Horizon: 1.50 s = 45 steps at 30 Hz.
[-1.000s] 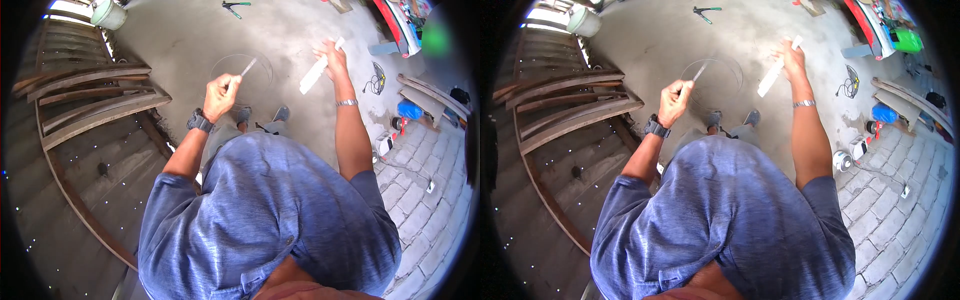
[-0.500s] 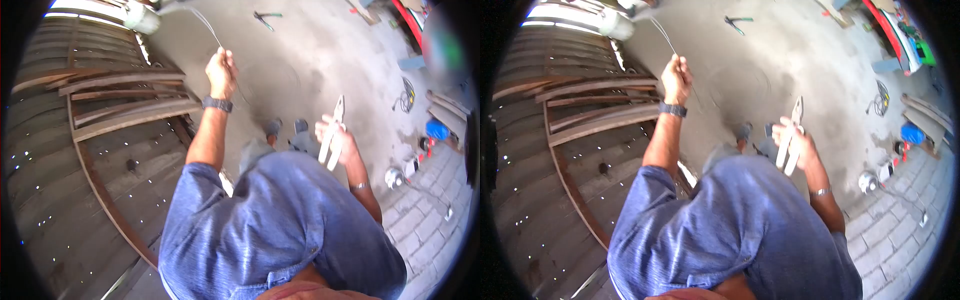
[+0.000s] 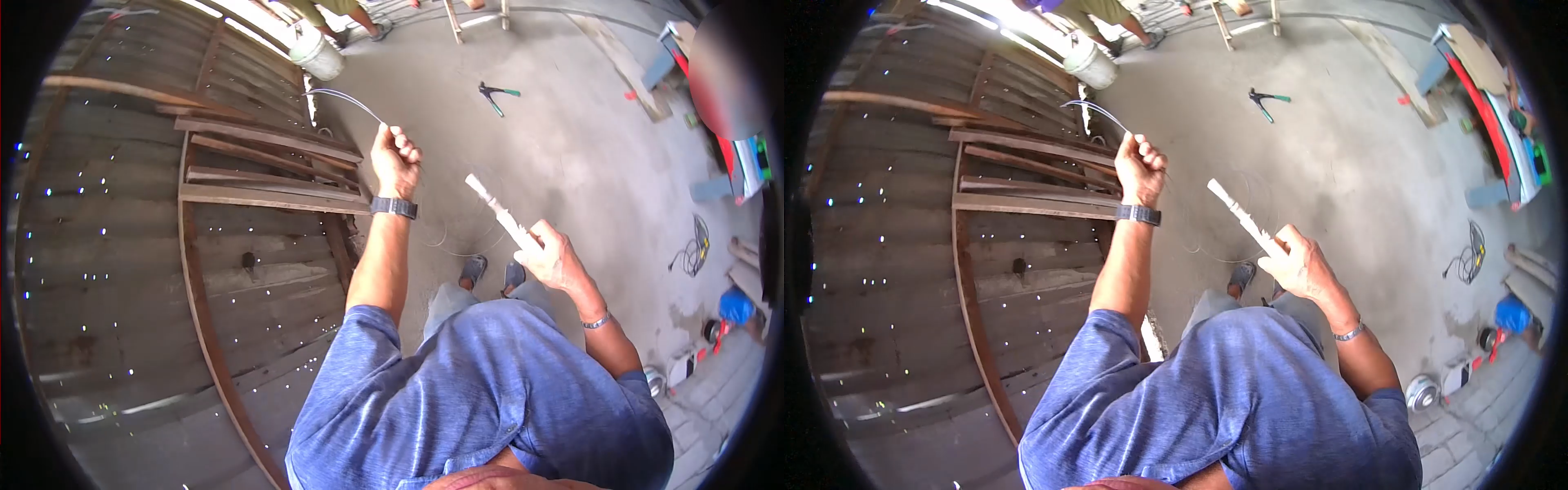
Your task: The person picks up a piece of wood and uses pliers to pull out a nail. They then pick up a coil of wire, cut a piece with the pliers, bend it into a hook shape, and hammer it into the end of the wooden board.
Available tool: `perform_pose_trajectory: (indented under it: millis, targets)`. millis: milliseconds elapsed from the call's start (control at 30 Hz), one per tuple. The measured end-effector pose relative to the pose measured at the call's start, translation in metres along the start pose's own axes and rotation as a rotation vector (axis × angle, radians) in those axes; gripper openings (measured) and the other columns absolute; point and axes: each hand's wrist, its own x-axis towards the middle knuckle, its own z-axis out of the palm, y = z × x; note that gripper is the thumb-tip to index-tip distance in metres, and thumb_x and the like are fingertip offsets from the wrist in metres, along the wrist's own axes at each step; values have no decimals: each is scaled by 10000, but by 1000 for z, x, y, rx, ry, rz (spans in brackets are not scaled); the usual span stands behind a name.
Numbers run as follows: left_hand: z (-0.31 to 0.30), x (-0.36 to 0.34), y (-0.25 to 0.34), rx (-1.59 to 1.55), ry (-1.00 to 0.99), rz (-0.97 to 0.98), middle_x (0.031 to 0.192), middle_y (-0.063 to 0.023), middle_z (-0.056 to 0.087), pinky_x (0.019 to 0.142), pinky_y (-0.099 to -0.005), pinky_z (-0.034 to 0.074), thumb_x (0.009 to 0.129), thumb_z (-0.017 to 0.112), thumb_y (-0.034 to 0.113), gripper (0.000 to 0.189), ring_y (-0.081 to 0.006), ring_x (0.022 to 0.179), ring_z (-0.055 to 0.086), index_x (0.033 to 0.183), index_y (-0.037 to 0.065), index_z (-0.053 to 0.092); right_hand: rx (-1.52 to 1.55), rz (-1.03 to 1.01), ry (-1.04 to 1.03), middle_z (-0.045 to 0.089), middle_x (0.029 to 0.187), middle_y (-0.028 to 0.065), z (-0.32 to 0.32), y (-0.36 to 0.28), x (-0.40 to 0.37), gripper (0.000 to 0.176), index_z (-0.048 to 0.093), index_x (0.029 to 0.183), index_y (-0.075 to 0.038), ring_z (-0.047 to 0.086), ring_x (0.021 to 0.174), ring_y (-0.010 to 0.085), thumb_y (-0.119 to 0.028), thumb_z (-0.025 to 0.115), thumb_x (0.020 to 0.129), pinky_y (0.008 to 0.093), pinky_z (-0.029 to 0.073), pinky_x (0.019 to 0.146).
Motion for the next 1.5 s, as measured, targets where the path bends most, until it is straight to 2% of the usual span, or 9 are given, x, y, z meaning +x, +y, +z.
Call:
perform_pose_trajectory:
  millis: [67,133,200,300,400,433,533,1233,1500]
  targets:
    - [0,-6,-2,-50,-16,15,525,43,384,405,-228,250,934,479,322,299,-89,436,319,712,124,505,-19,-95,41,597,703,144,7,14,10,297,578,1008,11,611,638,206,-167,677,793,358,478,561]
    - [1,-16,-7,-77,-65,101,531,33,394,410,-232,252,932,486,307,286,-93,440,327,719,118,514,769,328,-291,647,812,142,4,-9,14,292,589,1038,5,640,699,205,-200,650,841,334,519,591]
    - [-3,-15,-11,-145,-75,130,539,27,403,419,-235,260,929,492,294,278,-99,446,327,724,108,518,1004,340,-419,644,967,163,10,-3,12,310,574,1077,7,654,807,240,-231,609,881,367,551,676]
    - [-3,-13,-16,-235,-100,124,544,9,421,409,-251,264,928,493,312,293,-108,445,342,735,93,517,1182,368,-648,568,1175,224,8,7,11,446,477,1238,6,607,1023,337,-260,580,896,470,520,824]
    - [2,-17,-23,-290,-56,160,540,-1,419,409,-250,261,923,501,316,308,-115,443,339,722,83,520,1251,419,-719,529,1226,250,7,5,9,517,420,1310,-4,573,1084,366,-277,576,900,490,492,878]
    - [3,-17,-25,-323,-57,162,536,-7,410,405,-249,257,922,498,320,319,-119,437,330,713,80,522,1272,392,-764,479,1287,277,7,7,9,589,346,1372,-5,544,1126,386,-290,560,902,520,462,902]
    - [6,-21,-34,-355,-35,182,533,-5,401,399,-252,254,925,486,318,323,-118,429,317,710,79,522,1309,366,-816,457,1305,284,7,4,9,615,311,1392,-8,525,1151,387,-309,547,911,522,459,904]
    - [41,-70,-84,-303,28,279,538,-15,427,406,-265,268,931,452,298,320,-124,424,334,695,88,504,1305,432,-626,526,1216,207,20,1,11,567,346,1382,-43,550,1119,349,-375,485,944,492,486,885]
    - [27,-47,-92,-423,79,286,561,-18,434,393,-259,269,939,432,313,316,-120,416,344,725,87,485,1340,466,-502,568,1159,148,39,2,24,536,376,1358,-70,577,1034,263,-377,503,937,413,480,849]
